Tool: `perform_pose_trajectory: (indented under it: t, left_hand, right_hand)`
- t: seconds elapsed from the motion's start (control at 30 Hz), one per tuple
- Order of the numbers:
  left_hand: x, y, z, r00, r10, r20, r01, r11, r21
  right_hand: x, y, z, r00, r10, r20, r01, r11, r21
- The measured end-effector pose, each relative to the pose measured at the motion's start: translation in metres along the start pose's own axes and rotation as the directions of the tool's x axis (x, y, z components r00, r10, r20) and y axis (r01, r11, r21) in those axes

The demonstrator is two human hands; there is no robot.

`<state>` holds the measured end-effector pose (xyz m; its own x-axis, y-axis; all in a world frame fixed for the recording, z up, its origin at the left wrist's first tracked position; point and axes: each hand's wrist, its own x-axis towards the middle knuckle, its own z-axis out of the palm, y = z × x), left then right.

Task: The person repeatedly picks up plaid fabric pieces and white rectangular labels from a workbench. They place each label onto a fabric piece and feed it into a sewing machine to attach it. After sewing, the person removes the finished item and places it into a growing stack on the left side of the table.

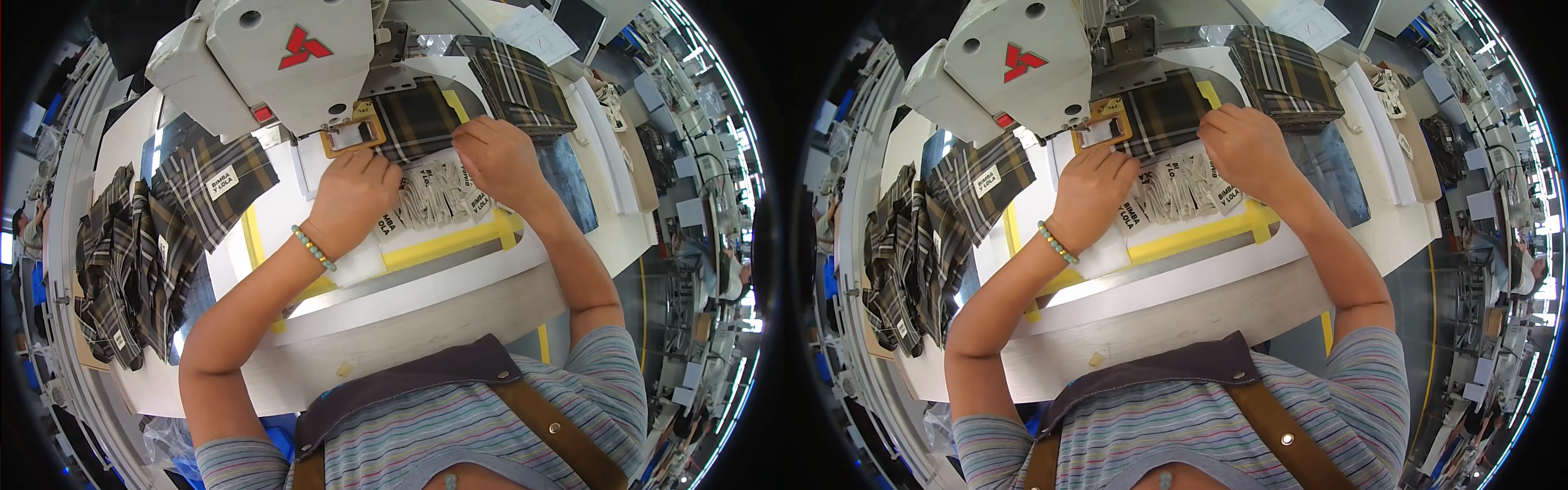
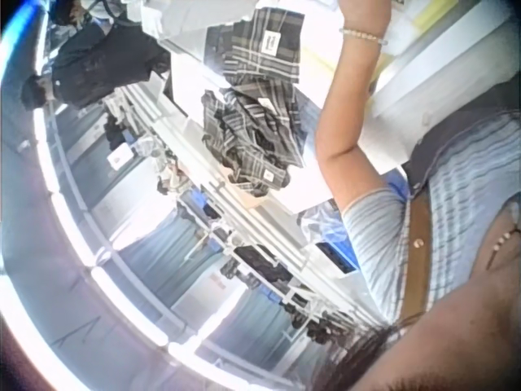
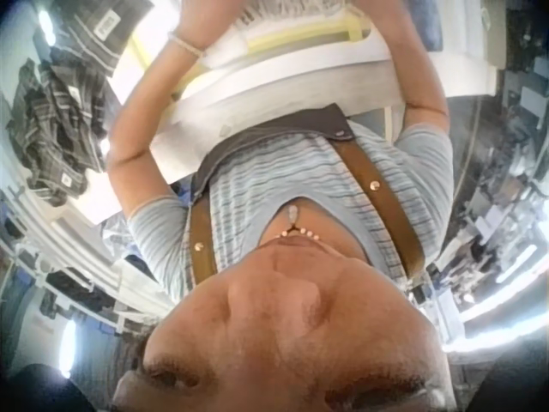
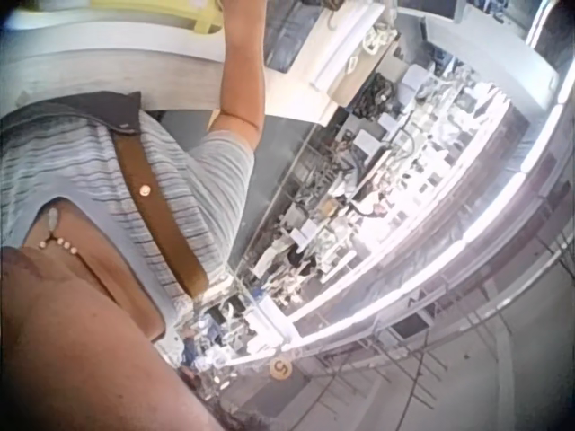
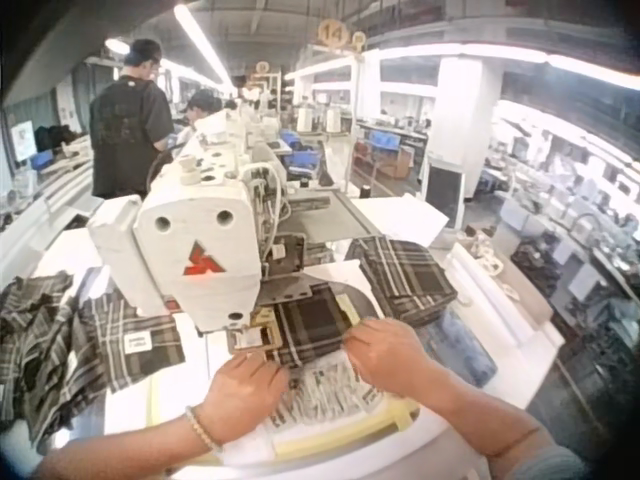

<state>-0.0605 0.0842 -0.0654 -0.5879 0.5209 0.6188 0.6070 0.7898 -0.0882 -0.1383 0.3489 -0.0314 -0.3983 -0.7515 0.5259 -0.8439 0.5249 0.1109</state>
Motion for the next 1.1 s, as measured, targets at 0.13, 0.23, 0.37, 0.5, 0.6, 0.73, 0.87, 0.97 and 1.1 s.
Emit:
perform_pose_trajectory:
  t: [0.13, 0.23, 0.37, 0.5, 0.6, 0.73, 0.87, 0.97, 1.1]
  left_hand:
    - [-0.015, -0.013, -0.009, 0.998, -0.048, 0.035, 0.045, 0.997, 0.062]
    - [-0.025, -0.02, -0.019, 0.994, -0.047, 0.094, 0.034, 0.99, 0.136]
    - [-0.046, -0.033, -0.027, 0.987, -0.052, 0.152, 0.024, 0.983, 0.184]
    - [-0.069, -0.045, -0.036, 0.985, -0.105, 0.14, 0.086, 0.987, 0.134]
    - [-0.081, -0.044, -0.046, 0.964, -0.196, 0.181, 0.188, 0.98, 0.061]
    - [-0.082, -0.033, -0.058, 0.948, -0.202, 0.246, 0.22, 0.975, -0.044]
    - [-0.088, -0.029, -0.061, 0.934, -0.225, 0.278, 0.265, 0.957, -0.116]
    - [-0.092, -0.033, -0.061, 0.926, -0.255, 0.28, 0.313, 0.931, -0.189]
    - [-0.092, -0.035, -0.059, 0.939, -0.259, 0.224, 0.314, 0.913, -0.259]
  right_hand:
    - [0.012, 0.001, 0.013, 1.0, -0.016, -0.005, 0.016, 1.0, 0.025]
    - [0.02, 0.001, 0.025, 0.997, -0.068, -0.044, 0.069, 0.997, 0.03]
    - [0.025, 0.001, 0.034, 0.996, -0.022, 0.089, 0.012, 0.994, 0.109]
    - [0.026, -0.002, 0.021, 0.984, 0.102, 0.144, -0.132, 0.967, 0.219]
    - [0.019, -0.002, 0.019, 0.968, 0.098, 0.231, -0.166, 0.942, 0.293]
    - [0.002, 0.0, 0.034, 0.962, -0.006, 0.272, -0.083, 0.946, 0.313]
    - [-0.003, 0.001, 0.033, 0.954, 0.011, 0.298, -0.094, 0.96, 0.265]
    - [-0.004, 0.002, 0.037, 0.962, -0.01, 0.273, -0.071, 0.956, 0.285]
    - [-0.003, -0.002, 0.034, 0.955, -0.053, 0.291, -0.039, 0.953, 0.3]
